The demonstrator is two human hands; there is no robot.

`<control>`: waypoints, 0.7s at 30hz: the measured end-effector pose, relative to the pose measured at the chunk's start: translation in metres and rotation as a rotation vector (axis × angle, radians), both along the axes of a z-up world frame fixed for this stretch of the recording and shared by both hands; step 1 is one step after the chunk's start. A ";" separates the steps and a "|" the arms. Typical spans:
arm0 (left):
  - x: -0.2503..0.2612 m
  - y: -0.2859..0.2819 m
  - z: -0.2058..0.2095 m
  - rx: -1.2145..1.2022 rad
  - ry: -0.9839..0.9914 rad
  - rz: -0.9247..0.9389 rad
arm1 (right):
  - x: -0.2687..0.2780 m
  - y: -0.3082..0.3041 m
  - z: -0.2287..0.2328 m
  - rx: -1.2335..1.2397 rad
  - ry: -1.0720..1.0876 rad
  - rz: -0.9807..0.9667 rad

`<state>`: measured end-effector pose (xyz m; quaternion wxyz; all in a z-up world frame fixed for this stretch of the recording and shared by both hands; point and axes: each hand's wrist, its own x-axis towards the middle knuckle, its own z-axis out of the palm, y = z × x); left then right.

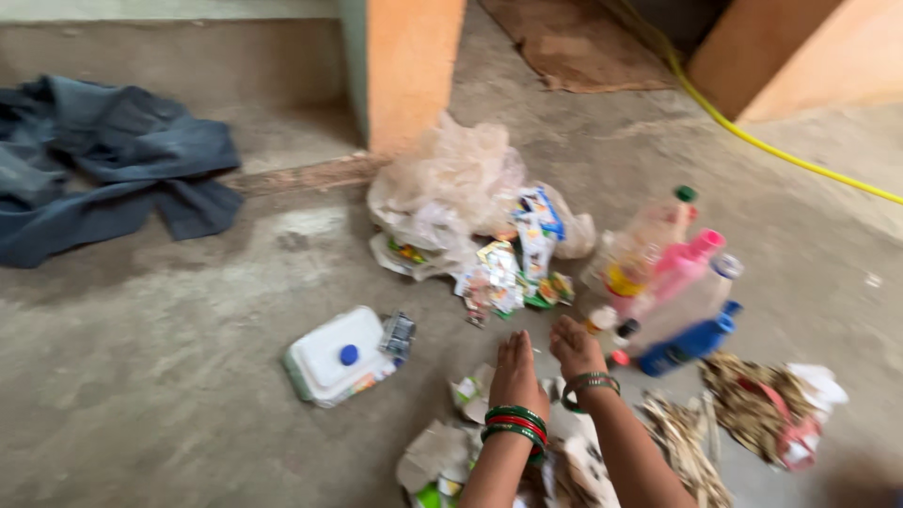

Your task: The person sorts mixed waste on a concrete floor, separating cardboard pieces, plastic wrappers, and small sticks into piles. They then place the sorted cardboard and wrappers into a plastic bag and gather the sticks into a separate bag.

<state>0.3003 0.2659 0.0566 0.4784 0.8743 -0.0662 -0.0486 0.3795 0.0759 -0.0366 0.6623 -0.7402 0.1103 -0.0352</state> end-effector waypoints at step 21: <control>-0.281 -0.216 -0.057 0.454 0.154 -0.894 | -0.428 -0.230 -0.018 -1.052 0.406 -0.250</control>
